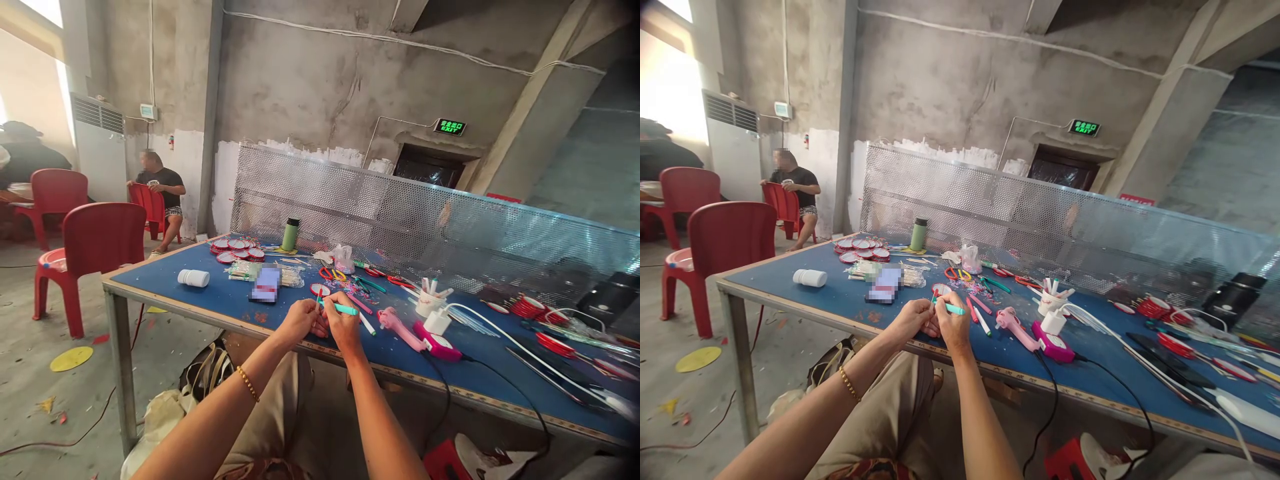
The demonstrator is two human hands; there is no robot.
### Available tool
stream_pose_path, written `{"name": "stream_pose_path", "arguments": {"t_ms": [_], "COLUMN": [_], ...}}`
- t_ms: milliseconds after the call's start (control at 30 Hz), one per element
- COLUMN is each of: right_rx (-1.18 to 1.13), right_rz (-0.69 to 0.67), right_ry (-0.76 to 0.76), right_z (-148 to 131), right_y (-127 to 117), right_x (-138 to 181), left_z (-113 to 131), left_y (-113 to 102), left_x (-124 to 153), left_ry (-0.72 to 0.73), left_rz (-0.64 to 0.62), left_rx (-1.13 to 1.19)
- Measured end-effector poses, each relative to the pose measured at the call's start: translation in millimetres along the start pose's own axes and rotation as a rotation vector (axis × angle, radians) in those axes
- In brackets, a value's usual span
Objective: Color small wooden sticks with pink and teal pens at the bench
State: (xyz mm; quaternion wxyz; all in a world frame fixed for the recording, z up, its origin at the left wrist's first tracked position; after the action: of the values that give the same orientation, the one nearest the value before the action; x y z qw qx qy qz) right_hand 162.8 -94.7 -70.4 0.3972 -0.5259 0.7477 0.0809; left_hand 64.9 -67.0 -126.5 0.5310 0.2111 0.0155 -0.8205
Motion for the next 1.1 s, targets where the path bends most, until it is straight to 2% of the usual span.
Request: {"name": "stream_pose_path", "arguments": {"t_ms": [333, 1100], "right_rx": [-0.048, -0.018], "right_rz": [0.022, -0.001], "right_ry": [0.039, 0.014], "right_z": [3.9, 3.4], "right_y": [-1.4, 0.3], "right_x": [-0.1, -0.1], "left_z": [-1.1, -0.4], "left_y": [0.3, 0.4], "left_x": [0.0, -0.7], "left_ry": [-0.004, 0.010], "left_rz": [-0.007, -0.003], "left_rx": [0.007, 0.010]}}
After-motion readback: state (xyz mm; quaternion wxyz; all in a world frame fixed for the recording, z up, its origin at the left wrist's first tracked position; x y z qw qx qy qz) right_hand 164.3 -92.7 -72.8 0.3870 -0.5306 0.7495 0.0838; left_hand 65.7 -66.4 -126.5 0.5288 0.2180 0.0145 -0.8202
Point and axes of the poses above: each hand's wrist, its own x-axis away from the middle knuckle, its own y-axis out of the palm, z = x × y, the point moved 8 cm from there along -x, towards the middle knuckle, and after that the axes turned 7 degrees about y, right-handed, at the moved point
